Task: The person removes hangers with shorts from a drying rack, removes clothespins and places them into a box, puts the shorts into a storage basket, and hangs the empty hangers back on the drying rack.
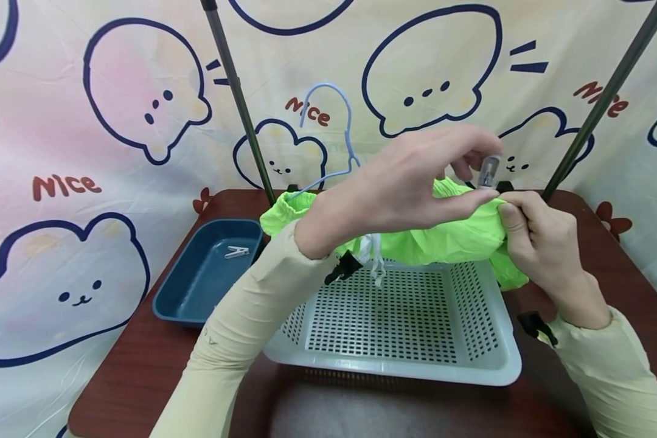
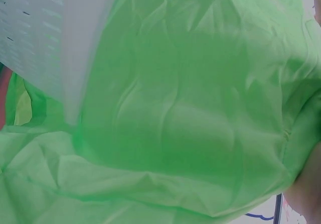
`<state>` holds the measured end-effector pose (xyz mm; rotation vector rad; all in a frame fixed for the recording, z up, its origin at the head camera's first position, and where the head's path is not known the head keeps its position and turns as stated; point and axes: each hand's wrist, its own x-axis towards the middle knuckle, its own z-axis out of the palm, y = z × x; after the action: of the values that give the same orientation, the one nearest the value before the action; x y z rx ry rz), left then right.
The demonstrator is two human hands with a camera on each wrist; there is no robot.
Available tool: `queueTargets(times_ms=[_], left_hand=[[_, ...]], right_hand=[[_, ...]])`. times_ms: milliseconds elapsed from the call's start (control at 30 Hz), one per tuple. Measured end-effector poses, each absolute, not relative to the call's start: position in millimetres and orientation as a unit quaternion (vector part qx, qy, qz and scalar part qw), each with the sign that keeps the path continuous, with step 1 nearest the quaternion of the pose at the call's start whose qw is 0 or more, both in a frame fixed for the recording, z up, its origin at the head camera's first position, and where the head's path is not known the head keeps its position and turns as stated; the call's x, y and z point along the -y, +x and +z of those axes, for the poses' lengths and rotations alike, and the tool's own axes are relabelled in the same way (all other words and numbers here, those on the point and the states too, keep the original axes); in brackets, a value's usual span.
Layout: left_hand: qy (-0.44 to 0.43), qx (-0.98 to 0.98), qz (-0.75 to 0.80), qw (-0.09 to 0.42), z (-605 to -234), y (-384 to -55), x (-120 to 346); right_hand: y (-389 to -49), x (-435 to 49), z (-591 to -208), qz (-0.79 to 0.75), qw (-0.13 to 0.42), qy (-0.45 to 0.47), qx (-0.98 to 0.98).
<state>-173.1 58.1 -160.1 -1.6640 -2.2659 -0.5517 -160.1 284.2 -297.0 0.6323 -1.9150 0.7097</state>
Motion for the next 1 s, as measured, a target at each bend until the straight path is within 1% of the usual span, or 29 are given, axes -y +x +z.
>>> queueTargets(times_ms=[267, 367, 500, 1000], left_hand=[[-0.575, 0.779, -0.214, 0.131, -159.0, -173.5, -50.0], [-0.576, 0.775, -0.222, 0.136, -158.8, -173.4, -45.8], [-0.580, 0.766, -0.228, 0.155, -158.8, -172.7, -38.0], [-0.570, 0.760, -0.264, 0.164, -163.2, -172.7, -6.6]], right_hand=[[-159.8, -287.4, -298.3, 0.292, 0.474, 0.258, 0.790], [-159.8, -287.6, -297.9, 0.290, 0.470, 0.261, 0.792], [-159.0, -287.9, -297.0, 0.284, 0.463, 0.262, 0.798], [-158.0, -289.0, -297.5, 0.268, 0.456, 0.256, 0.809]])
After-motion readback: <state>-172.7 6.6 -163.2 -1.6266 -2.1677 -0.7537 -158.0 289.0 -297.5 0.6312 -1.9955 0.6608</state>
